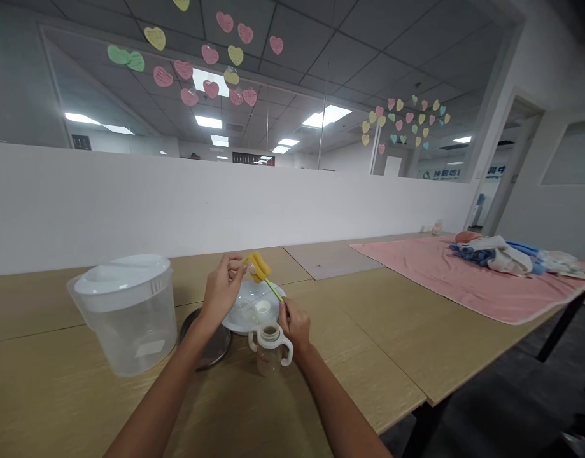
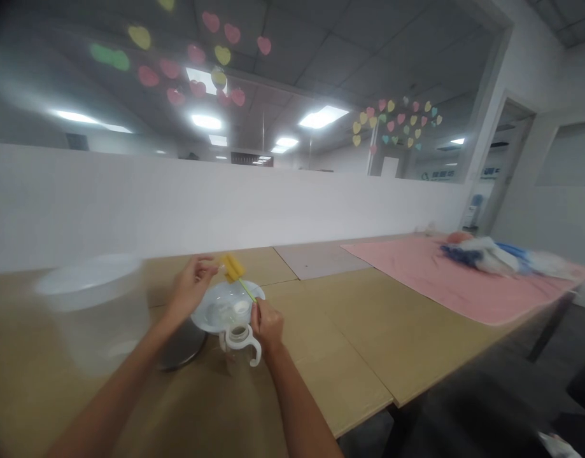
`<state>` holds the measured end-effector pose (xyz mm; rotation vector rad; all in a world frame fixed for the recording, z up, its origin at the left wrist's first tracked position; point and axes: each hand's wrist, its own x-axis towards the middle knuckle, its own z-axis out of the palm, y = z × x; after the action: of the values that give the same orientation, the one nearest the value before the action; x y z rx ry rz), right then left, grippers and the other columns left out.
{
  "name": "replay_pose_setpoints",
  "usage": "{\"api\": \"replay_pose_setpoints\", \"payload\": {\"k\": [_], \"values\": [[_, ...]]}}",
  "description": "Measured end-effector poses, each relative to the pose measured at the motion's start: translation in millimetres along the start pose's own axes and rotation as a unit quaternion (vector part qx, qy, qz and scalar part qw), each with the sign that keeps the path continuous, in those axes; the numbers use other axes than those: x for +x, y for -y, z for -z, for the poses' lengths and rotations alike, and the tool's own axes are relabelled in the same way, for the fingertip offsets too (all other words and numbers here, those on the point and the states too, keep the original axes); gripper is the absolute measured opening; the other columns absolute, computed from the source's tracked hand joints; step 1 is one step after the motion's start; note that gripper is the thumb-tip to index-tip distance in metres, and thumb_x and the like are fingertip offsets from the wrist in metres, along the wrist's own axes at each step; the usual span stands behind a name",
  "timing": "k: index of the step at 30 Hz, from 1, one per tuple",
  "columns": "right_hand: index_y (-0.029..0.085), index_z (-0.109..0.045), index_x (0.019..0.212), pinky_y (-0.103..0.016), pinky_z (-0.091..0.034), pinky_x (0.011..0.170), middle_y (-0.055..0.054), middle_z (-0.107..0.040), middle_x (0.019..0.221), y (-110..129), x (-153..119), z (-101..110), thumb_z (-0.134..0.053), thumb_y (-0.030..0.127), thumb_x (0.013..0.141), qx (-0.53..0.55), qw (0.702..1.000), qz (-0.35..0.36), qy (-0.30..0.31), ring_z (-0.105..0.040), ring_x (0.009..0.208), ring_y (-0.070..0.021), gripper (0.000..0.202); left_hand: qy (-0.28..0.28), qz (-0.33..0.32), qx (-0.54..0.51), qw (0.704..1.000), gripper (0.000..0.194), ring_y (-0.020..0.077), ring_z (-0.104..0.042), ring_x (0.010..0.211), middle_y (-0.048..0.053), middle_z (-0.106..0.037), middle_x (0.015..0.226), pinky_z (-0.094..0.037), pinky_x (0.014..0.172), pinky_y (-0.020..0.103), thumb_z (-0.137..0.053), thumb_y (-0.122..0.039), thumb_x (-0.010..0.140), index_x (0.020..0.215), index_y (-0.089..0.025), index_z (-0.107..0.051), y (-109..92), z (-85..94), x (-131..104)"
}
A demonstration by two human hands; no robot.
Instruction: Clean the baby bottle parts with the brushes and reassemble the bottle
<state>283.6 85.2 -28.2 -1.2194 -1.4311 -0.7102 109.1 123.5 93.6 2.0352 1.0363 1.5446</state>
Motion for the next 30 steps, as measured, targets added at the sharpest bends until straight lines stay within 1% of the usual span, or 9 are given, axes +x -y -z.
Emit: {"api": "replay_pose_setpoints", "payload": {"k": [5,11,14,18,23,25,30], "values": [[0.014,-0.063,0.085,-0.018,-0.036,0.05,-0.003,-0.063,0.064,1.5,2.1,3.1,-0.034,0.024,0.092,0.002,1.0,0.011,0.012,-0.054,0.051,-0.0082,0.032,-0.02,-0.015,0.006,1.0,0.027,0.0154,-0.061,0.068,0.0,-0.064,0.072,-0.044,0.064,0.025,-0.041,-0.039,0.085,0.101,-0.021,-0.052,-1.8,0.3,-0.6],[0.014,-0.062,0.083,-0.018,-0.037,0.05,-0.004,-0.062,0.062,3.1,3.7,5.7,-0.034,0.023,0.092,0.004,1.0,0.015,0.015,-0.056,0.052,-0.0088,0.031,-0.036,-0.016,0.026,0.999,0.032,0.0146,-0.059,0.067,0.001,-0.063,0.08,-0.045,0.066,0.026,-0.045,-0.038,0.083,0.111,-0.021,-0.047,-3.1,0.1,0.2],[0.015,-0.062,0.081,-0.018,-0.036,0.049,-0.003,-0.062,0.061,3.0,3.0,5.0,-0.033,0.024,0.092,0.0,1.0,0.003,0.018,-0.055,0.051,-0.0087,0.033,-0.021,-0.029,0.038,0.999,0.031,0.0137,-0.057,0.065,0.001,-0.061,0.08,-0.045,0.065,0.026,-0.046,-0.036,0.082,0.11,-0.021,-0.049,-3.5,-0.3,0.9],[0.014,-0.063,0.083,-0.018,-0.037,0.05,-0.004,-0.062,0.062,2.9,2.7,5.1,-0.034,0.024,0.092,0.005,1.0,0.0,0.013,-0.055,0.05,-0.0089,0.032,0.007,-0.048,0.032,0.998,0.023,0.0133,-0.056,0.067,0.0,-0.061,0.078,-0.044,0.064,0.024,-0.048,-0.031,0.081,0.1,-0.021,-0.056,-4.3,-0.7,1.0],[0.014,-0.063,0.084,-0.018,-0.038,0.051,-0.004,-0.063,0.064,1.5,1.7,3.9,-0.034,0.026,0.092,0.008,1.0,0.002,0.01,-0.056,0.052,-0.0094,0.032,0.008,-0.05,0.029,0.998,0.021,0.0131,-0.056,0.066,0.0,-0.061,0.075,-0.045,0.064,0.024,-0.052,-0.031,0.078,0.095,-0.02,-0.059,-7.1,0.8,0.2],[0.013,-0.064,0.085,-0.018,-0.039,0.052,-0.005,-0.064,0.064,0.7,1.1,3.0,-0.034,0.026,0.092,0.013,1.0,-0.005,0.011,-0.057,0.053,-0.0096,0.033,0.014,-0.047,0.047,0.998,0.022,0.014,-0.057,0.067,0.001,-0.063,0.077,-0.045,0.065,0.025,-0.053,-0.034,0.078,0.093,-0.019,-0.059,-9.1,2.2,-0.3],[0.013,-0.064,0.087,-0.019,-0.04,0.051,-0.006,-0.065,0.065,0.5,0.9,2.9,-0.034,0.024,0.092,0.018,1.0,-0.018,0.007,-0.057,0.053,-0.0099,0.032,0.075,-0.047,0.132,0.987,0.021,0.0172,-0.061,0.072,0.004,-0.067,0.082,-0.045,0.066,0.027,-0.047,-0.033,0.081,0.091,-0.019,-0.06,-15.7,7.4,-1.9]]}}
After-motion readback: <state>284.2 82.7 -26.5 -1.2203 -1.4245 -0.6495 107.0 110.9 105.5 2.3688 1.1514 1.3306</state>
